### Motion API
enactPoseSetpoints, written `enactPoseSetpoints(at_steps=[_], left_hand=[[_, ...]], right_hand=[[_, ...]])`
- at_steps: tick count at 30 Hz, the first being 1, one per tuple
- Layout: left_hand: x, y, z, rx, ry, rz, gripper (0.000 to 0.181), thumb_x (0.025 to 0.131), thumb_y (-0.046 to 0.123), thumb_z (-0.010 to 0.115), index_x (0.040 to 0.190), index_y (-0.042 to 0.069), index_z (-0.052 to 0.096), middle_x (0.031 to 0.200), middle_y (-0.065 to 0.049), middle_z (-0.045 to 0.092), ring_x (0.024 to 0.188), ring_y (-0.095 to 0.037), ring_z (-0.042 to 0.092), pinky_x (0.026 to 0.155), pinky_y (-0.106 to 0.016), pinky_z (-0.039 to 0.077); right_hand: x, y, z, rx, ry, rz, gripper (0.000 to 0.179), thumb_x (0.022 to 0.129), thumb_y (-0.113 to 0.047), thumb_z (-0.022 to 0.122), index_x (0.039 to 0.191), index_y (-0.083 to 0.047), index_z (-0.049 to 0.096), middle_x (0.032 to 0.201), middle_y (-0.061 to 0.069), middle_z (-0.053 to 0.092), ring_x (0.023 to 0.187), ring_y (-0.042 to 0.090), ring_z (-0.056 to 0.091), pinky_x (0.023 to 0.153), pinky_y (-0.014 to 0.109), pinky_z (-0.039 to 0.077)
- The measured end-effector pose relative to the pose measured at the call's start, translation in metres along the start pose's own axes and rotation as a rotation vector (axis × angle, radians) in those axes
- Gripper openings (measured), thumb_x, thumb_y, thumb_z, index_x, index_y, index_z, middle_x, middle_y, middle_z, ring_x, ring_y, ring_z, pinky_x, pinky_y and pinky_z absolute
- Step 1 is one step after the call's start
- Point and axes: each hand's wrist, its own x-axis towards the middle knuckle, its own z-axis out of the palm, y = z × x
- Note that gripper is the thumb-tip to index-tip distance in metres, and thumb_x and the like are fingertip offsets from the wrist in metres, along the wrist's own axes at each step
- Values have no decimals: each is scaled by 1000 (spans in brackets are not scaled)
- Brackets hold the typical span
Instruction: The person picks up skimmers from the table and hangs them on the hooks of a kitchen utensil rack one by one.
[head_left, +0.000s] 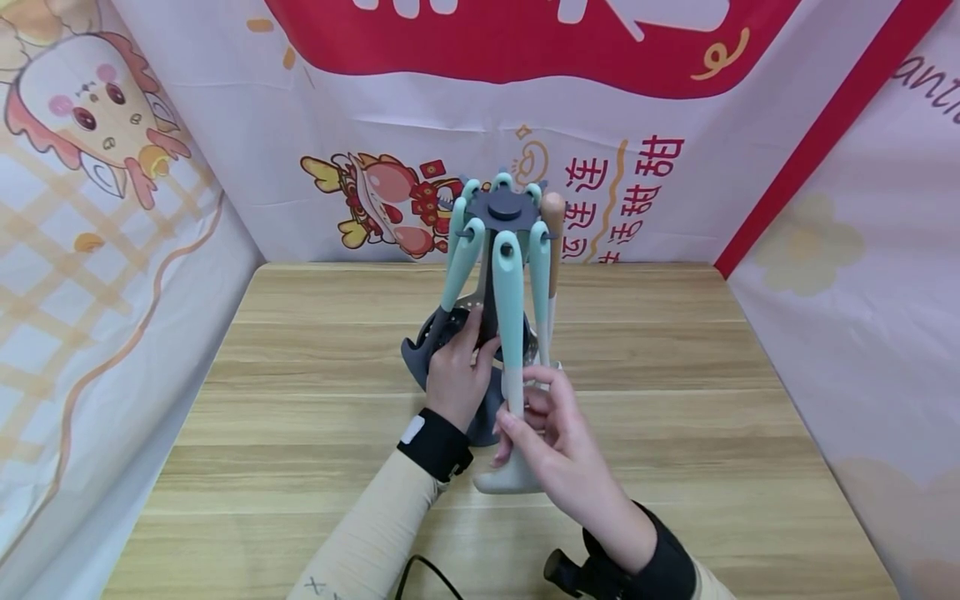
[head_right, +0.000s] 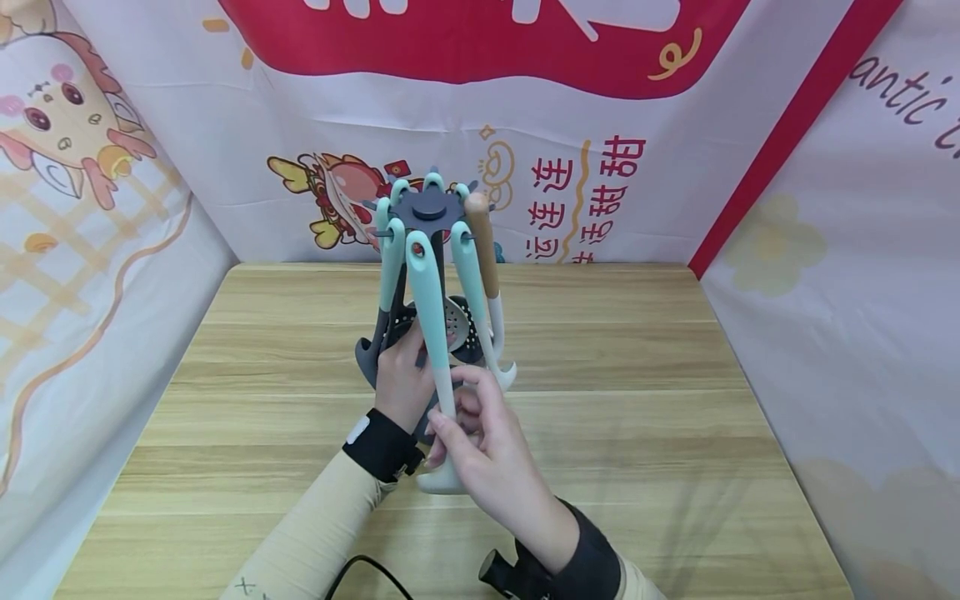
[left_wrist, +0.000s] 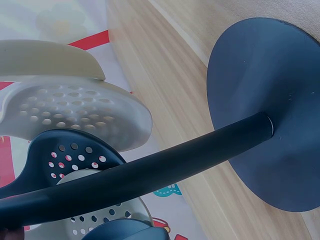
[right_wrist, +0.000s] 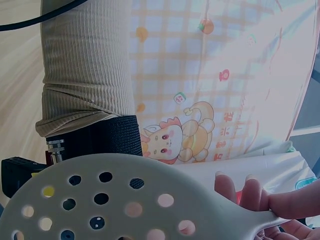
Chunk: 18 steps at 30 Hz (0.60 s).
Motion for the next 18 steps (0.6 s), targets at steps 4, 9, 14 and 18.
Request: enactPoseSetpoints(at_steps=[4, 9, 14, 18], left_hand=[[1, 1, -1, -3, 0, 2, 43, 97, 16, 64, 135, 1, 52, 109, -17, 72, 96, -27, 73, 81, -38, 61], [2, 1, -1, -6, 4, 6, 41, 98, 18, 64, 133, 2, 53, 107, -16, 73, 94, -27, 73, 81, -38, 61], [2, 1, -1, -7, -4, 1, 42, 98, 19, 64, 134, 1, 53, 107, -17, 73, 94, -27, 73, 82, -38, 61], [1, 0, -1, -1, -8, -5, 43, 97, 18, 64, 135, 1, 52, 108, -17, 73, 96, -27, 73, 83, -39, 61]], right_hand=[[0, 0, 0, -4, 3, 0, 39, 99, 2, 52, 131, 3, 30, 88, 30, 58, 64, 13, 64, 64, 39, 61], [0, 0, -1, 2, 10, 17, 39, 99, 1, 53, 132, 2, 31, 88, 28, 58, 64, 12, 64, 64, 40, 62], [1, 1, -1, 11, 8, 22, 40, 99, 1, 53, 132, 4, 30, 88, 26, 58, 63, 13, 64, 63, 40, 61], [1, 2, -1, 15, 6, 28, 40, 100, 1, 53, 132, 4, 30, 88, 26, 58, 63, 13, 65, 63, 41, 62]])
